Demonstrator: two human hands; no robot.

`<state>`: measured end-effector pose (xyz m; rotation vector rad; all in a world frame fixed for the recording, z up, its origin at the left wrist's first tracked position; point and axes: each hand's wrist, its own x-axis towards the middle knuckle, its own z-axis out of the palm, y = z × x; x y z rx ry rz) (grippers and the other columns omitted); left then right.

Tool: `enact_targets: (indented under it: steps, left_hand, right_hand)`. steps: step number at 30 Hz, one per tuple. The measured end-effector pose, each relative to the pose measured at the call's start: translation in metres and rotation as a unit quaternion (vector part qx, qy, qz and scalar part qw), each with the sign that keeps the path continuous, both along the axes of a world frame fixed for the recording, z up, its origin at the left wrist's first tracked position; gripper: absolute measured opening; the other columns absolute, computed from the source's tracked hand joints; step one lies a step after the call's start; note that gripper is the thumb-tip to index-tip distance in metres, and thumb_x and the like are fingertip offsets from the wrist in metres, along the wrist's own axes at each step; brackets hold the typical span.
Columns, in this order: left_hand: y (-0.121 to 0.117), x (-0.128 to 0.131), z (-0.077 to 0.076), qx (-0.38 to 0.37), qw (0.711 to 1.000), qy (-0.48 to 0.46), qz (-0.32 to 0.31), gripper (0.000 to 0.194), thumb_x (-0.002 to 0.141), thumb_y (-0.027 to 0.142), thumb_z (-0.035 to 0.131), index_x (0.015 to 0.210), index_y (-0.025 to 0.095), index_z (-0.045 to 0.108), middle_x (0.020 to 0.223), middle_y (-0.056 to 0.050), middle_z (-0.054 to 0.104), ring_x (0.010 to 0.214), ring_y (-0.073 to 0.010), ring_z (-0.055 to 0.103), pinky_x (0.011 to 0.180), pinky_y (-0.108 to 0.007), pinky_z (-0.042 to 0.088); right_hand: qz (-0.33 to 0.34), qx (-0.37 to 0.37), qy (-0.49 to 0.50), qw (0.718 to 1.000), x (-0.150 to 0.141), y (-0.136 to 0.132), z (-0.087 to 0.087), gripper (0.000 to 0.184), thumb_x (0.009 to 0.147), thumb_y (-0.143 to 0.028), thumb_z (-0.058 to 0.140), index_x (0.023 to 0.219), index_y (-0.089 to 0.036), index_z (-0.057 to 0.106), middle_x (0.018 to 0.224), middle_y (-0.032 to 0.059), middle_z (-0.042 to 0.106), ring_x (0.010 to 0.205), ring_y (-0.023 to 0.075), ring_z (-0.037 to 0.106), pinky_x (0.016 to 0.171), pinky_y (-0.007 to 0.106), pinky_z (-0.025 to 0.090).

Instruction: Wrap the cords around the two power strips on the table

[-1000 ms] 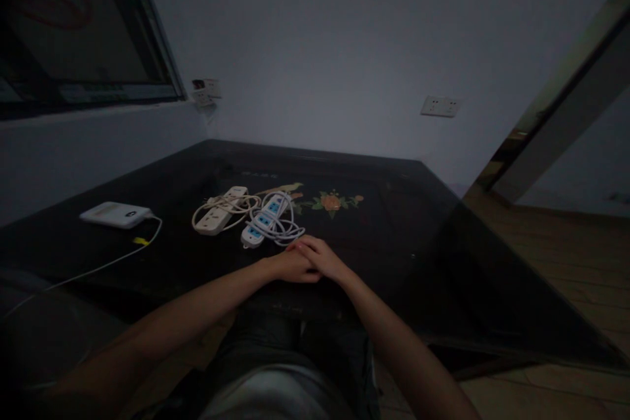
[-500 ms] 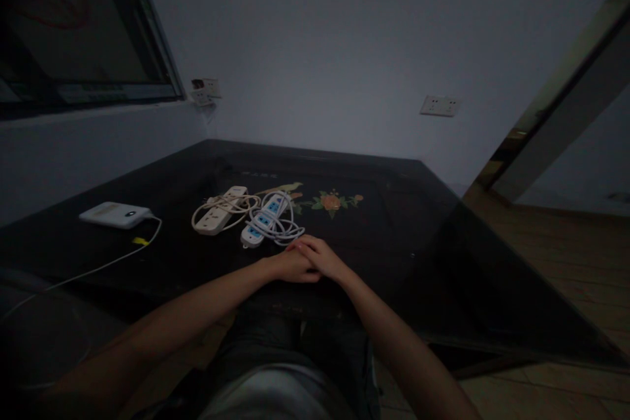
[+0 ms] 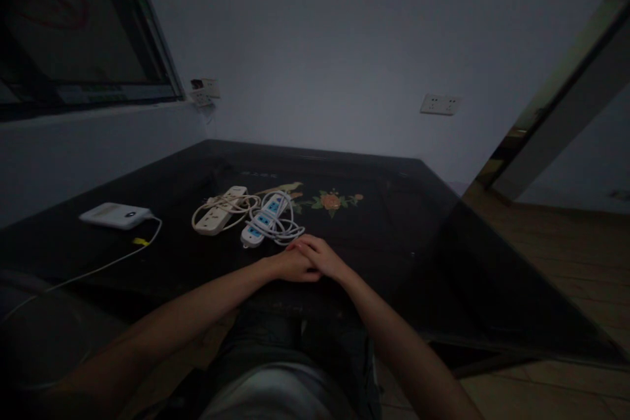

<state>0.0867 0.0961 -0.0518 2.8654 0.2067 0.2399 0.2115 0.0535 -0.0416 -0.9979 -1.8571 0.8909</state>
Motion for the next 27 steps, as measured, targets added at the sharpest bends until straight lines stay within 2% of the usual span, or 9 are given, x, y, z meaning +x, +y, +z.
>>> enact_targets:
  steps: [10,27]
  left_hand:
    - [0.0005,-0.0004,-0.0016,0.001,1.0,-0.003,-0.001,0.02,0.082,0.019,0.059,0.096,0.013,0.072,0.103,-0.01,0.072,0.095,-0.0219,0.066,0.085,-0.027,0.049]
    - [0.001,0.0007,-0.0026,0.012,1.0,0.006,-0.003,0.021,0.082,0.02,0.058,0.096,0.013,0.072,0.103,-0.009,0.072,0.096,-0.0206,0.066,0.086,-0.025,0.048]
  right_hand:
    - [0.002,0.0,0.002,1.0,-0.0008,-0.0006,0.0016,0.039,0.094,-0.046,0.044,0.092,-0.018,0.07,0.096,0.0072,0.069,0.097,0.0212,0.062,0.093,0.035,0.043]
    - [0.006,0.01,0.002,1.0,-0.0002,0.0001,0.0004,0.04,0.094,-0.046,0.043,0.093,-0.018,0.071,0.096,0.0069,0.069,0.096,0.0207,0.062,0.092,0.035,0.044]
